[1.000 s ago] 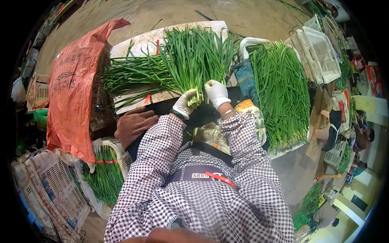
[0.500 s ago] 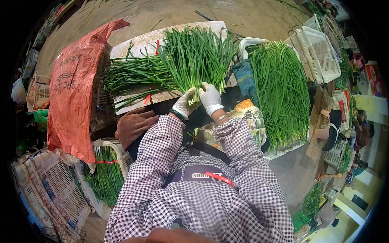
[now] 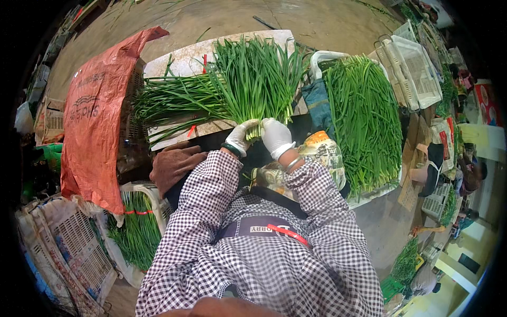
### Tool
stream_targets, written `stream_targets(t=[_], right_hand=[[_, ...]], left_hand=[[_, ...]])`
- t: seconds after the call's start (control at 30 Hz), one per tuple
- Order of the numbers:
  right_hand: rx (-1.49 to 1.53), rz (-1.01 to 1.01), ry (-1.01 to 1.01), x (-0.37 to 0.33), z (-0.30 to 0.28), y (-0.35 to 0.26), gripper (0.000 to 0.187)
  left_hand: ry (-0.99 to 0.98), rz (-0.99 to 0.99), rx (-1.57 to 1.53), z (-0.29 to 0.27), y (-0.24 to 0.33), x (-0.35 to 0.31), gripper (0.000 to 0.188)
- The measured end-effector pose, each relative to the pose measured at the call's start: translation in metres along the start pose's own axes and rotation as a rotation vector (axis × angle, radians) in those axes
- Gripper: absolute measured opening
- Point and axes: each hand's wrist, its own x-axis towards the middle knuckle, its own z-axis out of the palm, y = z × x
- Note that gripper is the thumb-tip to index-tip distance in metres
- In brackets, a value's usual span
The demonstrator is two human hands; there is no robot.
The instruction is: The person, wearing gloves, gathers a bunch of green onions, aligns the ends, and ties them together using a red band at the base and a white string near the middle before placing the bundle into a container.
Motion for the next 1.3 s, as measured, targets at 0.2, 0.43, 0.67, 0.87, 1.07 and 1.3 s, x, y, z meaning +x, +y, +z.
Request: stream_targets(t=[0.2, 0.43, 0.67, 0.87, 1.07, 1.3], right_hand=[[-0.109, 0.016, -0.246, -0.022, -0.023, -0.020, 0.022], [0.119, -0.292, -0.752, -0.081, -0.018, -0.016, 0.027], [0.440, -0.162, -1.197, -0.049, -0.036, 0.007, 0.022], [0.206, -0.189, -0.910, -0.034, -0.023, 0.035, 0.034], [0.133, -0.024, -0.735, -0.045, 0.009, 0.030, 0.024], [-0.027, -0.479, -0.584, -0.087, 0.088, 0.003, 0.020]], left_hand=[[0.010, 0.025, 0.045, -0.011, -0.001, 0.007, 0.014], [0.033, -0.002, 0.030, -0.008, 0.002, 0.006, 0.013], [0.003, 0.001, -0.010, -0.016, 0.008, 0.005, 0.012], [0.122, 0.019, 0.056, -0.003, 0.015, -0.014, 0.010], [0.027, -0.003, 0.017, -0.014, 0.012, -0.001, 0.010], [-0.003, -0.008, 0.043, -0.020, 0.013, 0.005, 0.011]])
